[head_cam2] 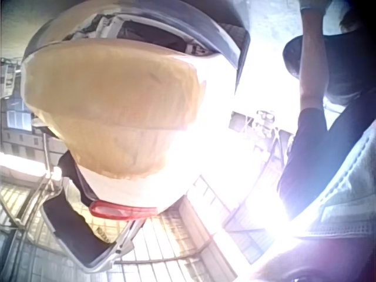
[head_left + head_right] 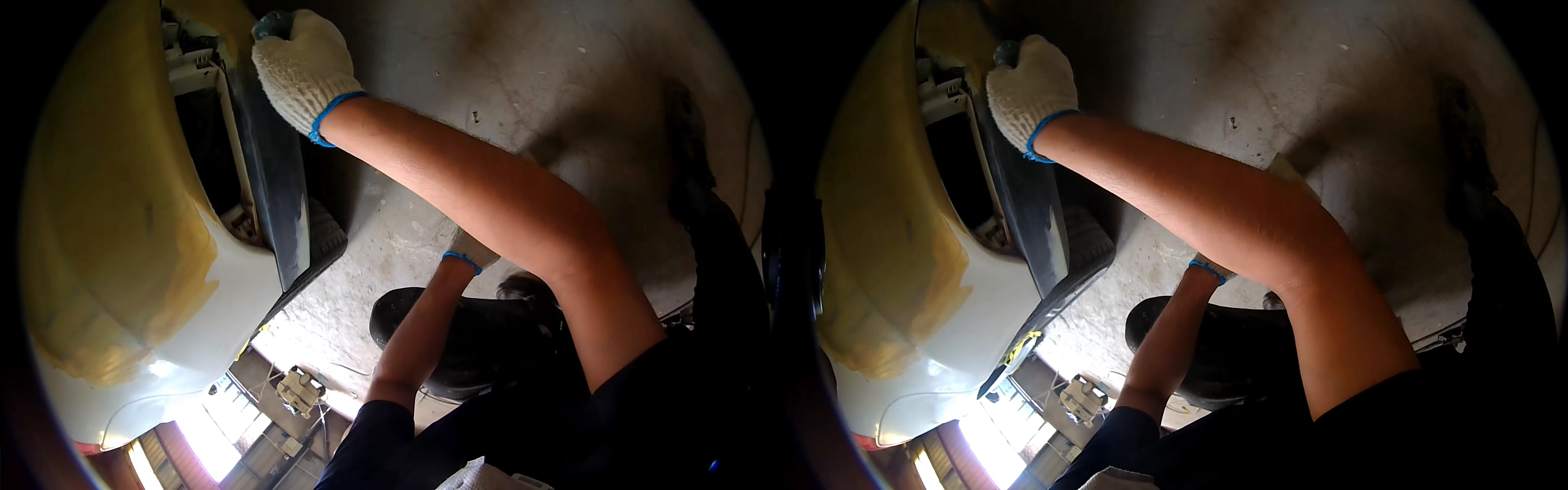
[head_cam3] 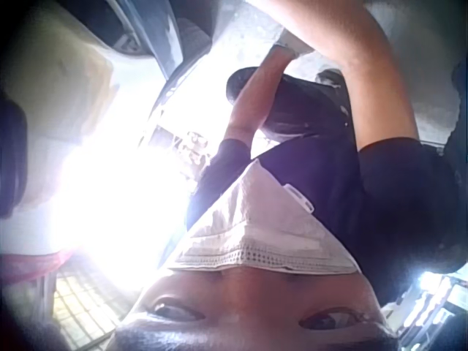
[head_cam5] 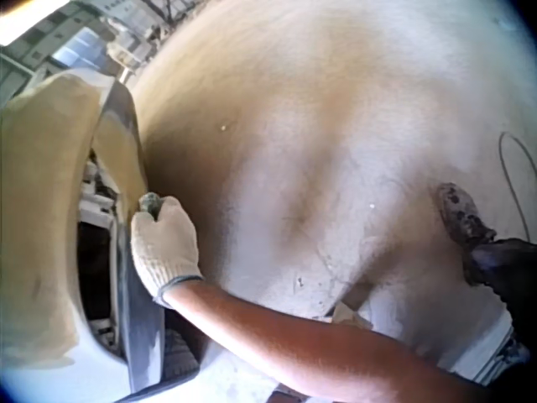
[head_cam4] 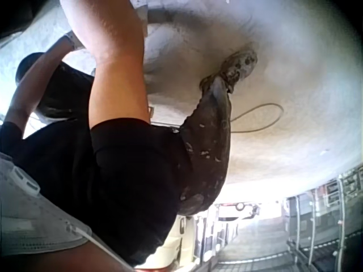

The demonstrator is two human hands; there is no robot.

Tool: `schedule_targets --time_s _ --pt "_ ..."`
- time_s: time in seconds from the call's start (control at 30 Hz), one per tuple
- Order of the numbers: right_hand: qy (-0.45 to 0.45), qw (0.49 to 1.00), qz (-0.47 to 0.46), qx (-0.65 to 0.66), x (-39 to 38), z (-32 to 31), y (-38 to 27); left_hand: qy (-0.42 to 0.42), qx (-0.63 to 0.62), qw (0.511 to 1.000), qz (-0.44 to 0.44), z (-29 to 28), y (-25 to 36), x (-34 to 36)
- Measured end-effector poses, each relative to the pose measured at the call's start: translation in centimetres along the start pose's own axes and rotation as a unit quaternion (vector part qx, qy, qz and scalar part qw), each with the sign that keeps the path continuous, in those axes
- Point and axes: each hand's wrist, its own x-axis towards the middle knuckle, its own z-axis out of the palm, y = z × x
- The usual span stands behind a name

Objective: The person applies a yellowish body filler to the rear bumper and wheel arch of a white car using a putty knife and a sanding block. They spread the filler over the surface and smooth it with the sanding block.

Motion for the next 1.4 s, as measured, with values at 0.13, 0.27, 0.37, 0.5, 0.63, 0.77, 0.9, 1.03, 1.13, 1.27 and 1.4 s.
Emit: schedule_targets --time_s 0.13,0.27,0.37,0.5,0.63,0.77,0.9,1.03,1.13,1.27,1.4 --pt "-0.035 0.996 -0.084 -0.002 -1.9 -1.0 -2.9 -0.013 -0.134 0.991 -0.015 -1.9 4.1 -1.1" --pt "0.033 0.944 -0.323 -0.064 -2.8 1.0 -0.8 0.000 -0.307 0.951 -0.039 -2.7 5.1 -1.7" --pt "0.017 0.986 -0.161 -0.048 -0.6 -4.3 -0.4 -0.004 0.032 0.999 -0.011 0.1 -1.6 0.6" --pt "-0.018 0.978 0.056 0.199 2.0 -4.4 3.1 0.095 0.100 0.989 0.044 -0.4 3.7 0.9" --pt "-0.060 0.967 0.115 0.221 0.5 -3.8 1.9 0.108 0.110 0.985 0.072 0.2 1.1 0.1" --pt "-0.046 0.968 0.153 0.192 2.6 -3.5 3.5 0.074 0.156 0.984 0.045 -1.2 4.2 0.3" --pt "-0.065 0.964 0.162 0.202 2.5 -2.6 3.6 0.045 0.128 0.991 0.012 -1.6 4.8 -0.1" --pt "-0.084 0.982 0.067 0.158 0.4 -1.9 2.4 0.049 0.004 0.999 -0.003 0.7 0.2 0.0" --pt "-0.092 0.988 0.000 0.121 -1.0 -2.4 1.3 0.012 0.098 0.995 0.011 0.0 0.4 0.0" --pt "-0.071 0.990 -0.045 0.115 -0.3 -4.0 1.1 0.043 0.093 0.995 0.010 -0.7 2.3 0.4" --pt "-0.074 0.978 0.066 0.185 4.0 -3.2 3.7 0.122 0.100 0.986 0.057 -1.2 4.9 0.8"
